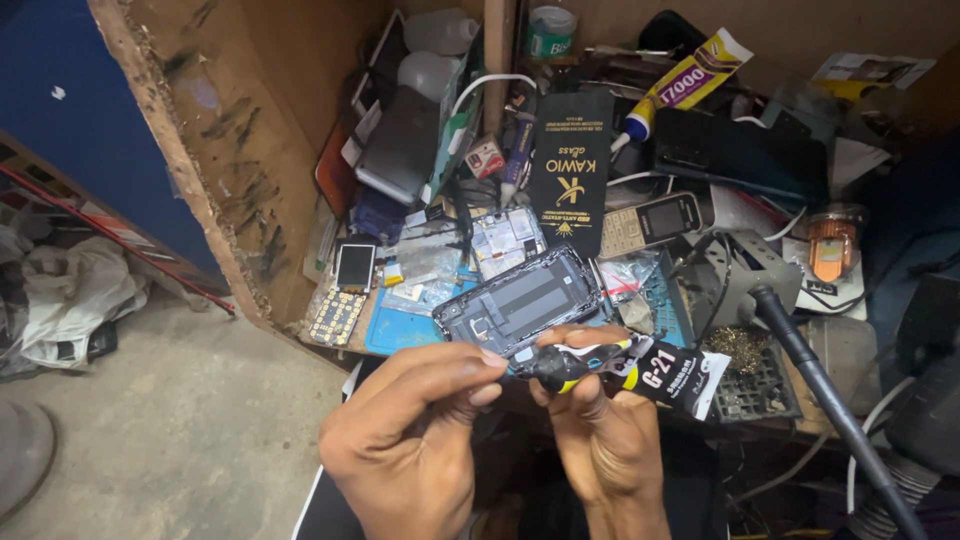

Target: The person applies adhesive to the frame of a disassembled smartphone, then attaches a blue back cover and presses along the edges to secure it. The person handles the phone and adhesive tube throughout the clip.

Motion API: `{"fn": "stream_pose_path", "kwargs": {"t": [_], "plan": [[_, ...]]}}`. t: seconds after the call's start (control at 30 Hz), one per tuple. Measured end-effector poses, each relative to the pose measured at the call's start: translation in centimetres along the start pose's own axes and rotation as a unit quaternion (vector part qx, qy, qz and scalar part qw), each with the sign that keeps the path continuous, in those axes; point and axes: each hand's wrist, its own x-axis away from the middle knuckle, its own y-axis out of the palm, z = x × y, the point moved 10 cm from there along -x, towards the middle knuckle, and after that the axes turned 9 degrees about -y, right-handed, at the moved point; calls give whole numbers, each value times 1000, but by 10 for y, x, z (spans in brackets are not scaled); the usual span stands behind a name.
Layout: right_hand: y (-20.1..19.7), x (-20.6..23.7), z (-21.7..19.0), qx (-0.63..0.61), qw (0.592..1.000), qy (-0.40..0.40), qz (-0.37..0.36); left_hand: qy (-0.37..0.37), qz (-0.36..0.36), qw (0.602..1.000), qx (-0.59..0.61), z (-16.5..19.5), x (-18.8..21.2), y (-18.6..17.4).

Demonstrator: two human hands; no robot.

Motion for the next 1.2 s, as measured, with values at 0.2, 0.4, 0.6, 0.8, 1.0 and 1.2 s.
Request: {"fn": "stream_pose_path", "kwargs": {"t": [0.2, 0.4, 0.6, 0.8, 1.0, 1.2], "plan": [[-2, 0, -1, 1, 1000, -8, -10, 48, -5, 998, -43, 14, 3, 5], [-3, -1, -2, 8, 1000, -10, -9, 35, -9, 999, -26, 11, 1, 5], [-5, -1, -1, -2, 1000, 2, -3, 16, -1, 999, -35, 5, 0, 3], [-3, -1, -2, -2, 1000, -3, -15, 10, -7, 1000, -26, 2, 0, 1], [-3, -1, -2, -2, 1000, 0, -10, -2, -9, 1000, 7, -2, 0, 2], [-3, -1, -2, 2, 1000, -1, -9, -11, -8, 1000, 18, -4, 1, 1]]}}
